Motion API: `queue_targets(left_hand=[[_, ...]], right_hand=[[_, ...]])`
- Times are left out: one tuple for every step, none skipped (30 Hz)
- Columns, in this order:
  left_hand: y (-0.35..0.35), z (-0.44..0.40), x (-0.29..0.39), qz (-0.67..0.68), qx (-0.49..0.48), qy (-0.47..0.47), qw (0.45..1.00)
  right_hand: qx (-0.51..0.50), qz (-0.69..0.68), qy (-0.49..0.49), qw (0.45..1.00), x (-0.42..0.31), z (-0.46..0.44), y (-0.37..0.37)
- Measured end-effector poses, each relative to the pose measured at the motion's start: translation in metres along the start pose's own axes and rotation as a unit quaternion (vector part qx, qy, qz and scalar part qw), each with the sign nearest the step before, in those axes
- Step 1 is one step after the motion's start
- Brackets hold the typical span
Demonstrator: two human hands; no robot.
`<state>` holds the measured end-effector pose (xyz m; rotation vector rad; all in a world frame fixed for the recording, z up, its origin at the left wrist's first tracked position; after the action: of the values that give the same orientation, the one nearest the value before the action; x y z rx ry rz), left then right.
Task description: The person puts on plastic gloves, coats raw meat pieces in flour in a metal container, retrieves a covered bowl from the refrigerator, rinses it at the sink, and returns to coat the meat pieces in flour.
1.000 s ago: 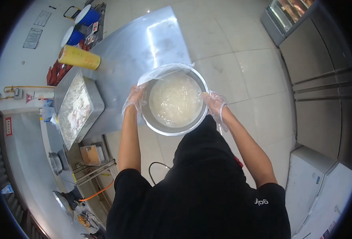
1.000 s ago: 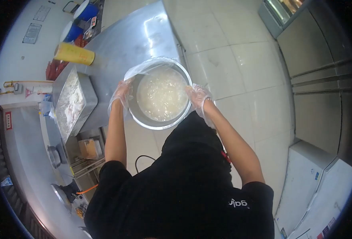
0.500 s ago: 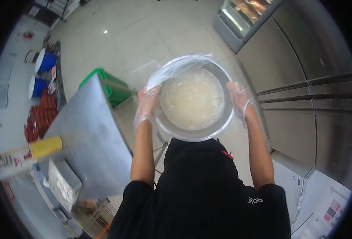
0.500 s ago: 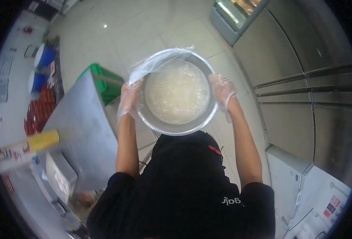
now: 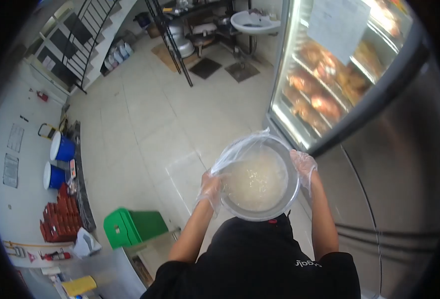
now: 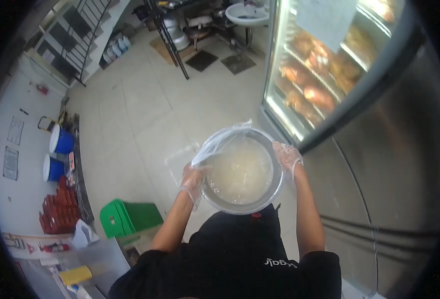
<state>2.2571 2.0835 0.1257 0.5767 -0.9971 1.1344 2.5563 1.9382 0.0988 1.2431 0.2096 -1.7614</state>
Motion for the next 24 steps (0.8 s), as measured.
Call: queue_targets(left_hand=[[-0.008, -0.036, 0.017, 0.004, 0.016, -0.02, 1.0], [-0.014, -0.07, 0.034, 0.011, 0.032, -0.036, 0.999], [-0.016, -0.101, 0.048, 0.023, 0.057, -0.032, 0.998], [-0.011, -0.124, 0.06, 0.037, 0.082, -0.026, 0.996], [-0.014, -0.16, 0.078, 0.053, 0.105, -0.025, 0.993], [-0.018, -0.193, 0.096, 0.088, 0.123, -0.034, 0.988], [-0.021, -0.226, 0.109, 0.12, 0.141, -0.04, 0.982], [-0.024, -0.26, 0.122, 0.15, 0.158, -0.043, 0.975], [-0.025, -0.298, 0.132, 0.164, 0.183, -0.034, 0.969], [-0.023, -0.341, 0.138, 0.155, 0.198, -0.023, 0.968], [-0.022, -0.379, 0.149, 0.147, 0.208, -0.014, 0.967], [-0.024, -0.421, 0.16, 0.137, 0.219, -0.001, 0.966], [-0.026, -0.464, 0.173, 0.14, 0.214, -0.015, 0.967], [-0.039, -0.506, 0.195, 0.146, 0.205, -0.029, 0.967], [-0.046, -0.542, 0.214, 0.147, 0.2, -0.038, 0.968], [-0.058, -0.585, 0.239, 0.155, 0.192, -0.043, 0.968], [-0.069, -0.622, 0.261, 0.161, 0.185, -0.044, 0.968], [-0.078, -0.652, 0.279, 0.161, 0.183, -0.038, 0.969], [-0.086, -0.682, 0.295, 0.15, 0.178, -0.026, 0.972], [-0.095, -0.718, 0.314, 0.14, 0.173, -0.019, 0.975], [-0.106, -0.753, 0.337, 0.134, 0.165, -0.019, 0.977], [-0.117, -0.786, 0.357, 0.131, 0.157, -0.019, 0.979], [-0.129, -0.817, 0.374, 0.129, 0.15, -0.018, 0.98], [-0.141, -0.848, 0.387, 0.128, 0.144, -0.015, 0.981]], right_hand=[[0.011, 0.027, 0.009, 1.0, -0.014, -0.051, 0.0], [0.022, 0.053, 0.018, 0.998, -0.029, -0.102, 0.001], [0.019, 0.06, 0.003, 0.998, -0.055, -0.139, -0.001], [-0.001, -0.019, -0.02, 1.0, -0.079, -0.168, -0.01], [-0.017, -0.099, -0.043, 0.994, -0.102, -0.198, -0.019], [-0.024, -0.067, -0.037, 0.997, -0.125, -0.236, -0.026], [-0.032, -0.037, -0.034, 0.998, -0.144, -0.276, -0.035], [-0.04, -0.008, -0.034, 0.999, -0.158, -0.317, -0.044], [-0.064, -0.006, -0.012, 0.998, -0.172, -0.355, -0.054], [-0.068, -0.007, -0.022, 0.997, -0.184, -0.394, -0.063], [-0.069, -0.01, -0.031, 0.997, -0.199, -0.424, -0.071], [-0.07, -0.013, -0.043, 0.997, -0.214, -0.455, -0.078], [-0.062, -0.134, -0.041, 0.988, -0.222, -0.492, -0.088], [-0.041, -0.107, -0.048, 0.992, -0.232, -0.528, -0.091], [-0.023, -0.08, -0.063, 0.995, -0.236, -0.557, -0.097], [-0.002, -0.05, -0.067, 0.996, -0.252, -0.594, -0.096], [0.036, 0.011, -0.099, 0.994, -0.268, -0.625, -0.096], [0.04, -0.009, -0.102, 0.994, -0.28, -0.649, -0.091], [0.043, -0.032, -0.108, 0.993, -0.289, -0.669, -0.085], [0.045, -0.057, -0.109, 0.991, -0.306, -0.686, -0.081], [0.062, -0.088, -0.1, 0.989, -0.325, -0.705, -0.075], [0.08, -0.116, -0.089, 0.986, -0.342, -0.725, -0.067], [0.097, -0.143, -0.08, 0.982, -0.358, -0.747, -0.058], [0.106, -0.126, -0.077, 0.983, -0.373, -0.777, -0.047]])
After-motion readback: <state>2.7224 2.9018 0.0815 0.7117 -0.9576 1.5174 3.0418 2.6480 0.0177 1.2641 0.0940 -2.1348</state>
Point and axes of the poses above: each hand's wrist, its own z-axis away from the middle knuckle, its own y-axis out of the back of the hand, x = y × z, the point moved 3 cm from there along -z, towards the middle knuckle, and after that the axes turned 10 degrees about -y, right-handed, at the moved point
